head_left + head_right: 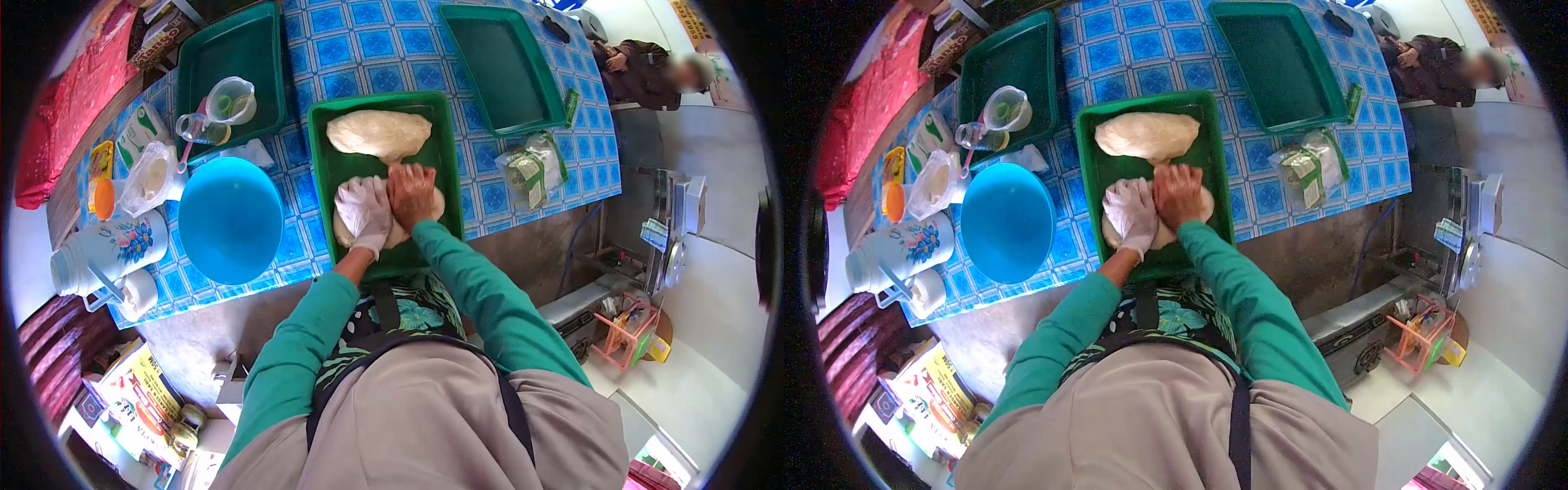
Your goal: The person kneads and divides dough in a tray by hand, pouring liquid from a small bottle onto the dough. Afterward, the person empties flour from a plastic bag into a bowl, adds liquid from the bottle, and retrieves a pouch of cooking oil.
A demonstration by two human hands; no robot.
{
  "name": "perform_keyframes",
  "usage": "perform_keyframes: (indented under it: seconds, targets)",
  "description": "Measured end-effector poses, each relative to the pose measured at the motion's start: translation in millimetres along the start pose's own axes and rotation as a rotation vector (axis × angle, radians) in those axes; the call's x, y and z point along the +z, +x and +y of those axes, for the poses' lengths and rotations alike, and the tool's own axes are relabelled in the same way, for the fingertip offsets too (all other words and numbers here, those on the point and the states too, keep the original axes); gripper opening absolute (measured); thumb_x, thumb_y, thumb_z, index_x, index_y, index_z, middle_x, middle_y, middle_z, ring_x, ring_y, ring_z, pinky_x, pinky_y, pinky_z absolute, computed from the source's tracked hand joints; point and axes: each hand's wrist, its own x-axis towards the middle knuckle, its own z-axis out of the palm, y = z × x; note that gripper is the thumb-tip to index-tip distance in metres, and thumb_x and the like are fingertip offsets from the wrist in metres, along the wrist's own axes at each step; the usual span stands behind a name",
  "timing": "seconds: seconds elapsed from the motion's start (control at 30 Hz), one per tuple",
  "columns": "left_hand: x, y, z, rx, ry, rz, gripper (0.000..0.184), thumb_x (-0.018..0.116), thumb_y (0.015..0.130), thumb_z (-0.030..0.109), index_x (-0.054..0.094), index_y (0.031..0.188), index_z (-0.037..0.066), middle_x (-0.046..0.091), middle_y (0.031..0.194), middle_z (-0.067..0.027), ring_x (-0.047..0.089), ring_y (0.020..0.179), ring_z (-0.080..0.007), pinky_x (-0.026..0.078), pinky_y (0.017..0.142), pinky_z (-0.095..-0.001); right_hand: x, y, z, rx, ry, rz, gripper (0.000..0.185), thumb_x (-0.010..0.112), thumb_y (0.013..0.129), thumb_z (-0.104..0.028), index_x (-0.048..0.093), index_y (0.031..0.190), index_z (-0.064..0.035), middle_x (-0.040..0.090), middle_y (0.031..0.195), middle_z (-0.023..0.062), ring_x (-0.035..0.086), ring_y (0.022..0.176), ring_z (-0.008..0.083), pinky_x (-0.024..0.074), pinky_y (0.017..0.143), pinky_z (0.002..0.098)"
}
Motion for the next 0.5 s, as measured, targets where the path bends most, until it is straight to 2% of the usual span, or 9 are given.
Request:
perform_keyframes:
  seconds: [0.2, 0.23, 0.3, 0.33, 0.37, 0.4, 0.43, 0.47, 0.5]
  targets:
    - [3.8, 33.3, 5.1, -0.012, 0.072, 0.097, 0.031, 0.045, 0.096, 0.032, 0.060, 0.082, 0.009, 0.059, 0.089, -0.0132, 0.054, 0.090, -0.0321, 0.041, 0.078, -0.0471, 18.2, 36.7, 10.4, 0.165, 0.138, 0.157, 0.019, 0.058, 0.087, -0.025, 0.062, 0.095, -0.0082, 0.063, 0.080, 0.0138, 0.061, 0.080, 0.0317, 0.0431, 0.076, 0.0486]
    - [0.4, 34.3, -0.5, 0.011, 0.007, -0.054, 0.030, 0.045, 0.096, 0.031, 0.062, 0.087, 0.008, 0.061, 0.093, -0.0128, 0.056, 0.092, -0.0331, 0.043, 0.081, -0.0457, 17.2, 37.8, 11.1, 0.149, 0.139, 0.172, 0.019, 0.058, 0.087, -0.025, 0.062, 0.095, -0.0082, 0.063, 0.080, 0.0138, 0.061, 0.080, 0.0317, 0.0431, 0.076, 0.0486]
    - [-6.7, 33.3, -19.3, 0.029, -0.059, -0.204, 0.030, 0.044, 0.096, 0.030, 0.064, 0.093, 0.008, 0.063, 0.098, -0.0124, 0.057, 0.094, -0.0340, 0.044, 0.085, -0.0444, -5.6, 31.6, 5.4, 0.413, 0.550, -0.211, 0.017, 0.059, 0.087, -0.022, 0.062, 0.096, -0.0076, 0.067, 0.083, 0.0147, 0.065, 0.082, 0.0345, 0.0481, 0.078, 0.0519]
    - [-11.5, 31.0, -36.1, -0.139, -0.581, -0.228, 0.034, 0.044, 0.097, 0.032, 0.065, 0.100, 0.006, 0.064, 0.105, -0.0142, 0.057, 0.101, -0.0348, 0.044, 0.090, -0.0436, -25.8, 23.8, 8.7, 0.463, 0.561, -0.366, 0.025, 0.060, 0.087, -0.029, 0.062, 0.103, -0.0094, 0.067, 0.099, 0.0169, 0.063, 0.099, 0.0344, 0.0453, 0.084, 0.0547]
    - [-14.6, 26.0, -47.6, -0.312, -1.102, -0.246, 0.038, 0.043, 0.098, 0.033, 0.065, 0.108, 0.004, 0.064, 0.113, -0.0159, 0.058, 0.107, -0.0355, 0.044, 0.095, -0.0427, -38.3, 13.6, -9.9, 0.472, 0.563, -0.368, 0.025, 0.060, 0.087, -0.029, 0.062, 0.103, -0.0094, 0.067, 0.099, 0.0169, 0.063, 0.099, 0.0344, 0.0453, 0.084, 0.0547]
    - [-37.3, 22.1, -43.5, -0.316, -0.930, -0.146, 0.044, 0.041, 0.100, 0.033, 0.059, 0.124, 0.000, 0.059, 0.126, -0.0195, 0.053, 0.120, -0.0337, 0.039, 0.104, -0.0402, -45.3, 5.3, -35.2, 0.333, 0.260, -0.332, 0.028, 0.060, 0.085, -0.031, 0.063, 0.103, -0.0103, 0.064, 0.104, 0.0172, 0.060, 0.103, 0.0350, 0.0430, 0.087, 0.0555]
    - [-34.8, 13.9, -53.1, -0.024, -0.816, -0.104, 0.047, 0.037, 0.103, 0.033, 0.054, 0.130, -0.003, 0.055, 0.130, -0.0219, 0.052, 0.122, -0.0335, 0.038, 0.106, -0.0400, -46.2, 2.8, -51.9, 0.185, -0.047, -0.290, 0.030, 0.060, 0.082, -0.032, 0.063, 0.104, -0.0112, 0.062, 0.109, 0.0174, 0.057, 0.108, 0.0357, 0.0407, 0.091, 0.0563]
    - [-34.8, 5.9, -53.7, -0.097, -0.849, -0.145, 0.048, 0.037, 0.103, 0.033, 0.052, 0.132, -0.002, 0.054, 0.132, -0.0215, 0.051, 0.124, -0.0336, 0.038, 0.106, -0.0394, -40.2, -1.0, -59.4, 0.188, -0.057, -0.294, 0.030, 0.060, 0.082, -0.032, 0.063, 0.104, -0.0112, 0.062, 0.109, 0.0174, 0.057, 0.108, 0.0357, 0.0407, 0.091, 0.0563]
    - [-36.4, 0.9, -50.2, -0.173, -0.881, -0.183, 0.048, 0.036, 0.104, 0.034, 0.050, 0.134, -0.001, 0.052, 0.134, -0.0212, 0.050, 0.125, -0.0337, 0.037, 0.107, -0.0388, -29.9, -4.1, -63.1, -0.044, -0.105, -0.078, 0.036, 0.060, 0.079, -0.032, 0.061, 0.107, -0.0098, 0.060, 0.107, 0.0163, 0.054, 0.107, 0.0354, 0.0392, 0.089, 0.0553]
